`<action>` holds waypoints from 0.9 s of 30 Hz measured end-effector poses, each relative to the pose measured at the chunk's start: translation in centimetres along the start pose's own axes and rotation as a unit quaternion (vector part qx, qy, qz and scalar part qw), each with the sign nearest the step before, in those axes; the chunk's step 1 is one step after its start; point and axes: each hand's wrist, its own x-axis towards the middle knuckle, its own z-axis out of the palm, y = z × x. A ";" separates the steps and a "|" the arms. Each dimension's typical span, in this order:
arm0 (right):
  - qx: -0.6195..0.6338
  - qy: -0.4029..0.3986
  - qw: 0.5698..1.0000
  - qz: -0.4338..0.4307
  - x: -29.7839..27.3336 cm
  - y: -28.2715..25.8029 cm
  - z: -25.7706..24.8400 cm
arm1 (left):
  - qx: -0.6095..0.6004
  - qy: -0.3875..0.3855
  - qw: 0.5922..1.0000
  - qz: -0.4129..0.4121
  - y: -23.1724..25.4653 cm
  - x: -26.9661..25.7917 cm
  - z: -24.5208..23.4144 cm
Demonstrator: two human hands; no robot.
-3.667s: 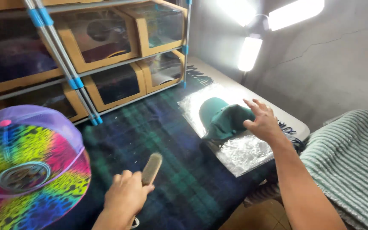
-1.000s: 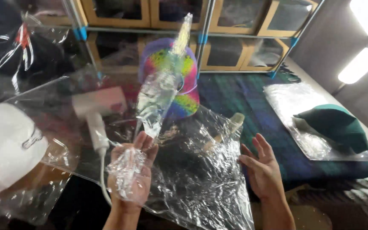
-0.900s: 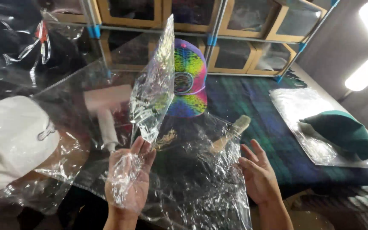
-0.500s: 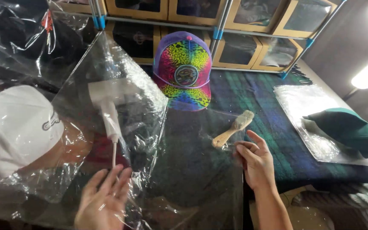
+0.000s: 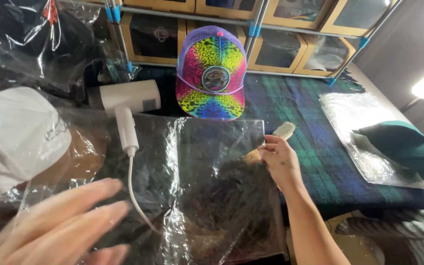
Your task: The person uses a handheld steamer to apply steam to a colorful printed hat and a green hat, then brushes the colorful hat with a wooden-handled brush before placing it into a clear plastic bag.
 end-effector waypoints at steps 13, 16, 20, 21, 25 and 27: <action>-0.421 -0.043 0.906 -0.009 2.7 0.0 -4.1 | 0.008 -0.436 0.896 -0.080 -0.3 15.8 14.0; -0.454 -0.028 0.888 -0.062 5.4 2.3 -7.7 | 0.007 -0.407 0.910 -0.082 -0.3 16.8 15.0; -0.529 -0.017 0.844 -0.082 5.0 1.0 -9.0 | -0.006 -0.390 0.918 -0.070 0.3 17.9 16.1; -0.528 -0.013 0.845 -0.084 5.0 -0.2 -7.8 | -0.003 -0.387 0.919 -0.069 0.2 18.4 15.9; -0.446 -0.019 0.869 -0.213 4.4 -3.3 -3.6 | -0.052 -0.454 0.883 -0.107 0.2 19.8 15.4; -0.376 -0.074 0.894 -0.232 5.4 -2.8 -1.4 | -0.044 -0.466 0.877 -0.107 -0.2 20.0 15.4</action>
